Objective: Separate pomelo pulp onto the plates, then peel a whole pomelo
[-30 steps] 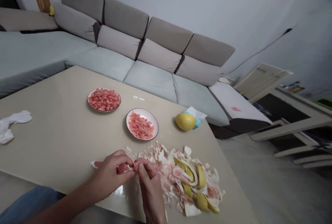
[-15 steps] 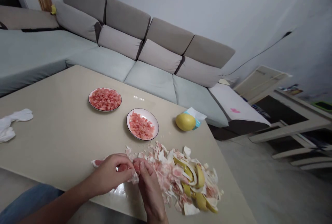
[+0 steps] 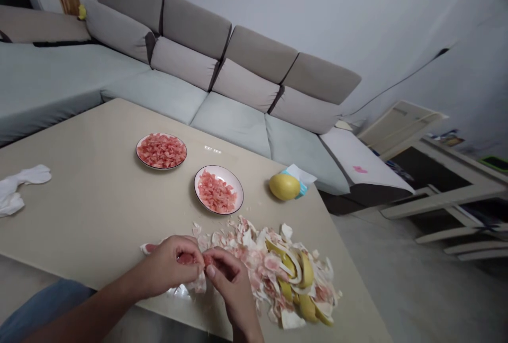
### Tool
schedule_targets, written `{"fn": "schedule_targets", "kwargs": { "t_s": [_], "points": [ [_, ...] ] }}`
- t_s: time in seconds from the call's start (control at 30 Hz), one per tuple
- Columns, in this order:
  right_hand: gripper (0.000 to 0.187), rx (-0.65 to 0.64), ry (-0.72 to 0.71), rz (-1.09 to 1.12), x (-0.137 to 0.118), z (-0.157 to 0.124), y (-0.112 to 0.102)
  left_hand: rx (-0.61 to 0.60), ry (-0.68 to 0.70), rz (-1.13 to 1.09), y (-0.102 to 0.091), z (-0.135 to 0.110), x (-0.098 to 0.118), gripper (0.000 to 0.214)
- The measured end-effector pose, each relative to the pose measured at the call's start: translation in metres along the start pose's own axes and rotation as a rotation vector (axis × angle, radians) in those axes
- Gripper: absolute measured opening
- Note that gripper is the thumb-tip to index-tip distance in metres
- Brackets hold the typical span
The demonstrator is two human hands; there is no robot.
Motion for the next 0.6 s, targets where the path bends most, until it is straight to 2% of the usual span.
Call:
{"fn": "schedule_targets", "kwargs": {
  "t_s": [0.13, 0.33, 0.47, 0.6],
  "points": [
    [0.028, -0.009, 0.035, 0.169, 0.008, 0.001, 0.003, -0.044, -0.123, -0.138, 0.003, -0.002, -0.002, 0.013],
    [0.032, 0.033, 0.056, 0.377, 0.019, 0.001, -0.002, -0.068, -0.159, -0.224, 0.001, -0.002, -0.004, 0.012],
    [0.035, 0.042, 0.069, 0.338, 0.021, 0.0, -0.008, -0.074, -0.116, -0.243, -0.001, 0.0, -0.004, 0.019],
    [0.029, 0.135, 0.033, 0.137, 0.009, 0.0, -0.018, -0.053, -0.082, -0.239, -0.004, 0.001, -0.002, 0.013]
  ]
}}
Point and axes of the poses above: each hand's wrist, its own z-axis towards the middle knuckle, its own y-axis out of the palm, x = y × z, the point moved 7 cm from there along z, towards the middle knuckle, and after that the axes turned 2 degrees about -z, right-handed, at the moved point
